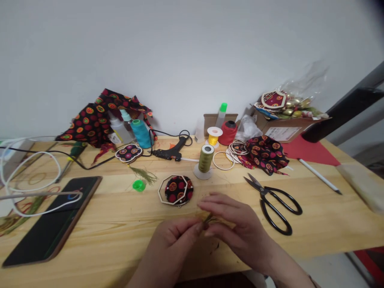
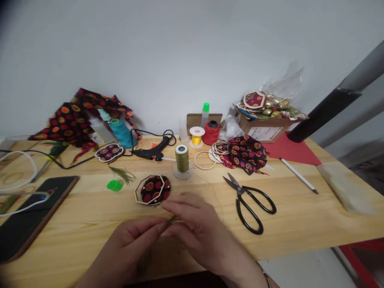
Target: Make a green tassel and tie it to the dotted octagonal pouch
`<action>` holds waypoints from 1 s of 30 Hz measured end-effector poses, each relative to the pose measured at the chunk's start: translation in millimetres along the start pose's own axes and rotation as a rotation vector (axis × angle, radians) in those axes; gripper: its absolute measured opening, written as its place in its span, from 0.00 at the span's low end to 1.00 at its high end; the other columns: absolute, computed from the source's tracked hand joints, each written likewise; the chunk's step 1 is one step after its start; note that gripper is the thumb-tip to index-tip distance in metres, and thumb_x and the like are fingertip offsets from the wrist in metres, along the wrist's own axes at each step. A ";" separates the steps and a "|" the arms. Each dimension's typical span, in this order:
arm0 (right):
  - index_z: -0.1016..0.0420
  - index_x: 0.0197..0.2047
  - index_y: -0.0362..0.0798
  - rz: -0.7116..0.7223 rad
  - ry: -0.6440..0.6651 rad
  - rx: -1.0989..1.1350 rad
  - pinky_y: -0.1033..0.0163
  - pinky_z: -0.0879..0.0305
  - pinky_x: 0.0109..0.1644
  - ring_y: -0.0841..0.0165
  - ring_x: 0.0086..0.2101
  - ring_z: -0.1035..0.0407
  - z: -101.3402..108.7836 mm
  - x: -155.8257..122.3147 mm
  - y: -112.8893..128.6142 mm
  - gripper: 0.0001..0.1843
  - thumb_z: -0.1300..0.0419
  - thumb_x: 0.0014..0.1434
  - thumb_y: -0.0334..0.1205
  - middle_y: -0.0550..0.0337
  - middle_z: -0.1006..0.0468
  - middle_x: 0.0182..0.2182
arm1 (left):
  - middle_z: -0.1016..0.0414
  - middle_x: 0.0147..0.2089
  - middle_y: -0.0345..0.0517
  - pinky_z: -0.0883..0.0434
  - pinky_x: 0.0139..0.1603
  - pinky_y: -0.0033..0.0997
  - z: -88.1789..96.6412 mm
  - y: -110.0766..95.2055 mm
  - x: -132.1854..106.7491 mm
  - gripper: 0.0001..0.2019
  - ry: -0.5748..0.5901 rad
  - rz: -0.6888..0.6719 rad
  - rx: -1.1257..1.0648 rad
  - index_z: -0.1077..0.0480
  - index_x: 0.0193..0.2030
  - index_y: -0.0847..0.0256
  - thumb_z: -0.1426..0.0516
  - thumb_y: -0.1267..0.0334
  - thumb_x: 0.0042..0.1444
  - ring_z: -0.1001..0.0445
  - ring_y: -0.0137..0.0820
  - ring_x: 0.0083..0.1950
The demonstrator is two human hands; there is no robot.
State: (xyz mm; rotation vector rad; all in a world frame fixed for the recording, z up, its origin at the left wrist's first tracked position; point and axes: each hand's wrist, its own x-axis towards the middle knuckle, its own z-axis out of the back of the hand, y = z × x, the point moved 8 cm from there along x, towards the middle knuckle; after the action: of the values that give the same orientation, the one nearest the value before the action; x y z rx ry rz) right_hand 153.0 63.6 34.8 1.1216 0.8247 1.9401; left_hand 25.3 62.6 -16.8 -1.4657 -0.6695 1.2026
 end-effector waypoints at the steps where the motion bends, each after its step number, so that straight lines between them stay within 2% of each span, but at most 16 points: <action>1: 0.26 0.52 0.49 -0.001 0.042 0.020 0.64 0.33 0.49 0.66 0.45 0.29 -6.6 0.2 -1.7 0.18 0.37 0.59 0.33 0.53 0.21 0.44 | 0.20 0.28 0.40 0.32 0.36 0.28 -0.5 -0.8 -0.2 0.13 0.017 0.002 0.011 0.18 0.31 0.58 0.43 0.56 0.56 0.27 0.36 0.34; 4: 0.21 0.46 0.45 -0.016 0.082 0.012 0.67 0.32 0.38 0.69 0.35 0.28 -13.1 -1.2 -7.1 0.11 0.39 0.60 0.33 0.55 0.21 0.33 | 0.20 0.29 0.40 0.32 0.37 0.29 -2.5 1.0 -0.4 0.14 0.067 0.041 -0.008 0.18 0.33 0.57 0.44 0.56 0.57 0.27 0.37 0.35; 7: 0.19 0.42 0.47 -0.033 0.087 -0.008 0.69 0.35 0.33 0.71 0.30 0.30 -9.6 -3.5 -10.2 0.09 0.40 0.60 0.31 0.58 0.24 0.29 | 0.20 0.30 0.41 0.33 0.39 0.30 -2.7 4.7 0.2 0.13 0.074 0.064 -0.002 0.18 0.36 0.57 0.44 0.56 0.57 0.27 0.37 0.37; 12: 0.22 0.38 0.47 -0.078 0.120 -0.047 0.70 0.37 0.35 0.72 0.32 0.31 -5.0 -5.6 -10.2 0.07 0.42 0.62 0.31 0.60 0.26 0.30 | 0.23 0.28 0.40 0.36 0.37 0.28 -7.5 10.5 -0.2 0.14 0.098 0.113 -0.033 0.18 0.36 0.57 0.44 0.55 0.57 0.30 0.35 0.36; 14: 0.23 0.37 0.47 -0.086 0.134 -0.086 0.70 0.37 0.36 0.73 0.33 0.32 -5.2 -5.7 -9.0 0.07 0.43 0.63 0.31 0.60 0.27 0.31 | 0.26 0.25 0.38 0.38 0.32 0.25 -7.5 13.3 -0.2 0.13 0.074 0.141 -0.074 0.19 0.34 0.58 0.42 0.54 0.55 0.33 0.31 0.31; 17: 0.25 0.35 0.46 -0.076 0.143 -0.109 0.70 0.38 0.38 0.73 0.34 0.33 -6.3 -5.6 -6.8 0.08 0.45 0.64 0.32 0.61 0.27 0.31 | 0.40 0.17 0.33 0.48 0.21 0.22 -5.1 20.2 -0.4 0.17 0.016 0.191 -0.159 0.21 0.29 0.61 0.42 0.50 0.54 0.45 0.25 0.21; 20: 0.26 0.35 0.47 -0.063 0.140 -0.107 0.70 0.38 0.39 0.73 0.35 0.33 -7.1 -5.2 -6.4 0.08 0.45 0.65 0.31 0.61 0.27 0.31 | 0.51 0.14 0.29 0.55 0.18 0.24 -4.3 28.1 -1.4 0.20 -0.006 0.239 -0.257 0.24 0.26 0.62 0.45 0.47 0.56 0.54 0.23 0.17; 25: 0.28 0.34 0.47 -0.060 0.141 -0.130 0.69 0.38 0.37 0.72 0.34 0.34 -8.0 -5.7 -8.8 0.08 0.45 0.64 0.31 0.62 0.29 0.31 | 0.52 0.12 0.27 0.58 0.17 0.24 -9.4 30.9 -3.0 0.16 0.043 0.268 -0.254 0.22 0.31 0.61 0.41 0.49 0.53 0.58 0.21 0.15; 30: 0.26 0.35 0.47 -0.085 0.137 -0.123 0.69 0.38 0.36 0.72 0.33 0.33 -9.5 -5.2 -10.0 0.08 0.45 0.64 0.33 0.61 0.28 0.31 | 0.47 0.13 0.29 0.53 0.19 0.24 -8.2 24.6 -0.4 0.15 0.011 0.255 -0.207 0.20 0.30 0.62 0.40 0.51 0.50 0.55 0.22 0.17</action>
State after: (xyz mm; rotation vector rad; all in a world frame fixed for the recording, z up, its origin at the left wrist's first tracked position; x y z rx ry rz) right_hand 149.0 62.9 20.6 0.8755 0.8008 1.9840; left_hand 27.9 52.5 -40.6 -1.7713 -0.6276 1.3493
